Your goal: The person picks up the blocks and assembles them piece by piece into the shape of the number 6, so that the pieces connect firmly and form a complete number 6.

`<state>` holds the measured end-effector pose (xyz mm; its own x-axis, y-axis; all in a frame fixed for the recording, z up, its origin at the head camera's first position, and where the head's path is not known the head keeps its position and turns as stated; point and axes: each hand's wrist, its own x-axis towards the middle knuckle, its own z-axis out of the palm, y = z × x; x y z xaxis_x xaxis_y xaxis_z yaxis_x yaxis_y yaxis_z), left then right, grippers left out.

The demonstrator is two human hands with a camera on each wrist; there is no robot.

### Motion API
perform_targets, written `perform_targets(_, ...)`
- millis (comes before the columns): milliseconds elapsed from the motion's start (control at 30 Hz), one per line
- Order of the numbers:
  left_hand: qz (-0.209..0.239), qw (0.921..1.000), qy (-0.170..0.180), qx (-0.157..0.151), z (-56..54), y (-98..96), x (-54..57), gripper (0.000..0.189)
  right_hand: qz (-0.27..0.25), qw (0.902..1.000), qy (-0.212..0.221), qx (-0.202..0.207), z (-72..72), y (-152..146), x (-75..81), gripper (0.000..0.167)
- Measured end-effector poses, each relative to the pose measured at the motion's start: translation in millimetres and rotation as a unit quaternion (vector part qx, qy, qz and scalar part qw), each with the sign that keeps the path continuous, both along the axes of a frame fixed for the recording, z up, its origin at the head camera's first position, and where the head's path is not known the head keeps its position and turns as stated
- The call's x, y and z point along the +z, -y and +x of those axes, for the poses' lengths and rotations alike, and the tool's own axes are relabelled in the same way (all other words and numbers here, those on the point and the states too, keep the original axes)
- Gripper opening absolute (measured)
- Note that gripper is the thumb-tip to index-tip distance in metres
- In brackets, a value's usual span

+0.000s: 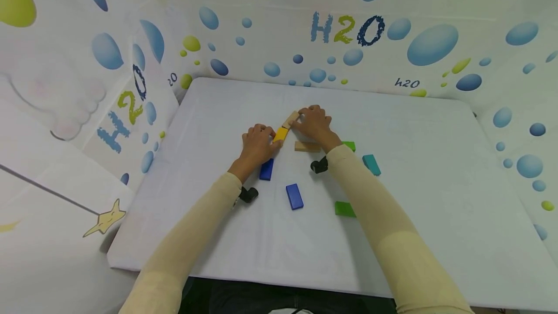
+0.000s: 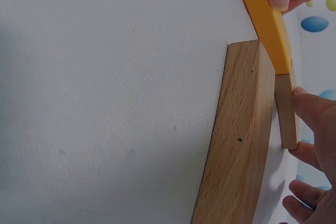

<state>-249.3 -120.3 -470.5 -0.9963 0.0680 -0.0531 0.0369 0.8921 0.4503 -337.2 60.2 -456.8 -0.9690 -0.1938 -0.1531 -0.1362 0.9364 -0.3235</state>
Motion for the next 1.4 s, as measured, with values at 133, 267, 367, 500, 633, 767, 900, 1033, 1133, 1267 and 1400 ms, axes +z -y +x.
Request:
perform_targets(133, 0.001, 1.0, -0.002, 0.0, -0.4, -0.6, -1.8, 0.04, 0.002, 1.0, 0.001, 0.001, 0.3, 0.1, 0.0, 0.063)
perform_targets(267, 0.0, 1.0, -0.004, 0.0, -0.4, -0.9, -1.6, 0.041, 0.001, 1.0, 0.001, 0.001, 0.4, 0.1, -0.7, 0.064)
perform_targets(367, 0.001, 1.0, -0.004, 0.0, -0.2, -1.5, -1.0, 0.041, 0.001, 1.0, 0.002, 0.0, 0.8, -0.2, -0.8, 0.064)
perform_targets(500, 0.001, 1.0, 0.0, 0.0, -0.4, -2.4, -1.4, 0.041, 0.006, 1.0, 0.002, -0.001, 2.0, -0.6, -0.2, 0.064)
perform_targets(633, -0.001, 1.0, 0.003, 0.0, -1.1, -2.8, -2.5, 0.041, 0.009, 1.0, 0.001, -0.001, 3.1, -0.4, 0.5, 0.065)
perform_targets(767, -0.001, 1.0, 0.0, 0.001, -1.8, -3.0, -3.0, 0.04, -0.001, 1.0, -0.002, -0.005, 3.1, -1.0, 1.2, 0.065)
perform_targets(900, -0.005, 1.0, 0.0, 0.002, -1.8, -3.3, -3.4, 0.04, -0.011, 0.9999, -0.007, -0.004, 3.3, -4.8, 2.3, 0.063)
perform_targets(1033, -0.006, 1.0, 0.002, 0.001, -1.5, -3.7, -2.6, 0.04, -0.011, 0.9996, -0.019, 0.018, 7.9, -15.6, 6.8, 0.057)
perform_targets(1133, -0.003, 1.0, 0.005, 0.001, -1.9, -3.9, -1.6, 0.039, -0.006, 0.9987, -0.021, 0.045, 13.8, -27.1, 11.9, 0.052)
perform_targets(1267, -0.007, 0.9999, 0.007, 0.005, -2.1, -4.0, -0.7, 0.038, -0.002, 0.9964, -0.01, 0.084, 23.9, -41.9, 15.9, 0.048)
perform_targets(1400, -0.01, 0.9998, 0.013, 0.007, -2.0, -4.7, -0.3, 0.039, 0.0, 0.9936, -0.001, 0.113, 37.5, -54.3, 16.1, 0.045)
